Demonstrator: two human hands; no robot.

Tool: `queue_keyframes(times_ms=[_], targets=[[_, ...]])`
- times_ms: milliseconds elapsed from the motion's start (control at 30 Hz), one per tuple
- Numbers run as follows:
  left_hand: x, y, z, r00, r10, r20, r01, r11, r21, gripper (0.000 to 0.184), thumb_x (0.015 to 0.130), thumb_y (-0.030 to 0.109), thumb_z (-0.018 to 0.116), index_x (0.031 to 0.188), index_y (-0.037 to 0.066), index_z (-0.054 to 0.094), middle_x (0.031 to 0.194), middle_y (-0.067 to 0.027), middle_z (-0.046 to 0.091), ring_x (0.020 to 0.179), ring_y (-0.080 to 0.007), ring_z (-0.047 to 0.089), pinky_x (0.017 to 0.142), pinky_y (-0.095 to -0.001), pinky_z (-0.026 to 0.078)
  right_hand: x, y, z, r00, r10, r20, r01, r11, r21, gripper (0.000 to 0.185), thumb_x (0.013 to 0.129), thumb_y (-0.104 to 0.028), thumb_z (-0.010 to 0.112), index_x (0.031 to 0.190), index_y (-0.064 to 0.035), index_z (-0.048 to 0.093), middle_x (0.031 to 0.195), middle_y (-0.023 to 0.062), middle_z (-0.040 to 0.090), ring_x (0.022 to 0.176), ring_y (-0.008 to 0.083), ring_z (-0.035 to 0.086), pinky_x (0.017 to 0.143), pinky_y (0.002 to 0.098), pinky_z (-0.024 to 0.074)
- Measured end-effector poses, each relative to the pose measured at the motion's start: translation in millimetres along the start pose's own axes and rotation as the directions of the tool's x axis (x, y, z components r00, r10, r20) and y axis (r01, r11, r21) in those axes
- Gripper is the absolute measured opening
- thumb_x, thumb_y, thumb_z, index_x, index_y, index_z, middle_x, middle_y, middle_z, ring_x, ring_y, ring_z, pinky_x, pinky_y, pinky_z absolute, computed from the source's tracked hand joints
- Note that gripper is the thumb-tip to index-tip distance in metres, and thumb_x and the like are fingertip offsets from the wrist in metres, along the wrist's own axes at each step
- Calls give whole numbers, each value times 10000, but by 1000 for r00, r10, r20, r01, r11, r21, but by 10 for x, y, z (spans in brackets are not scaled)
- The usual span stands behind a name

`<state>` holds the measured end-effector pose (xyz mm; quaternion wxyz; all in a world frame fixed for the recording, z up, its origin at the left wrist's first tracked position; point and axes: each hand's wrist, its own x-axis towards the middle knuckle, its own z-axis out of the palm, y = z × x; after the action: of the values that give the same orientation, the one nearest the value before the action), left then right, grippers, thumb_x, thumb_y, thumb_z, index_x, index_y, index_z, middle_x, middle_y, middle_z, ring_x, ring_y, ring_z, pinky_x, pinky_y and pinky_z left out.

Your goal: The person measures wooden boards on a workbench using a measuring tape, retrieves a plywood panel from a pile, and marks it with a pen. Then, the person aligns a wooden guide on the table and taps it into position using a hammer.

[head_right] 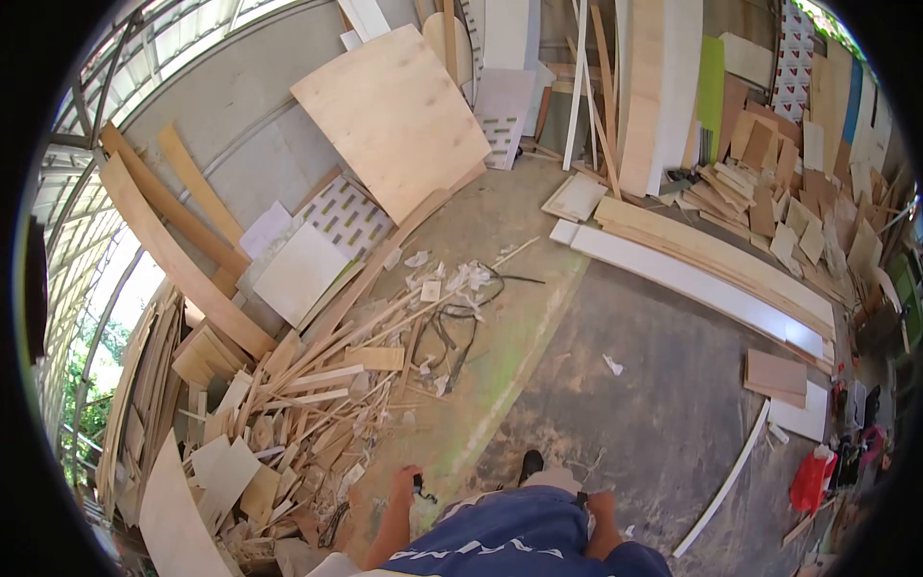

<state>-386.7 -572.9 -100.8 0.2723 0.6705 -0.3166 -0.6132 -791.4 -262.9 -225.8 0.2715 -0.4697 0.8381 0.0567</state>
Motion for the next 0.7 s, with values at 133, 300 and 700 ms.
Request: queue_keyframes(times_ms=[133, 300, 700], targets=[[179, -258, 36, 979, -58, -195, 157, 826, 542, 340, 714, 225, 713, 946, -15, 647, 850, -172, 654, 734, -281, 627, 663, -380, 498, 1608, 466, -223, 934, 22, -358, 67, 970, 234, 172, 701, -194, 600, 691, -44, 683, 705, 147, 657, 641, 309, 641, 603, 432, 499], [531, -999, -248, 980, -140, 144, -111, 219, 969, 420, 772, 398, 597, 930, 21, 690, 921, -210, 674, 869, -329, 663, 756, -398, 515, 2491, -399, -2244, 909, 398, -121, 27, 235, 972, 170, 809, -136, 551, 740, -2, 631, 664, 105, 631, 555, 204, 623, 489, 316, 480], [2124, 859, 1135, 970, -237, 53, 99, 585, 805, 393, 739, 393, 643, 889, 33, 697, 849, -200, 680, 841, -323, 669, 726, -422, 513, 4620, -983, -2813, 992, -65, -112, 122, 750, 650, 193, 820, -147, 579, 791, 29, 653, 663, 110, 649, 539, 182, 638, 455, 283, 477]])
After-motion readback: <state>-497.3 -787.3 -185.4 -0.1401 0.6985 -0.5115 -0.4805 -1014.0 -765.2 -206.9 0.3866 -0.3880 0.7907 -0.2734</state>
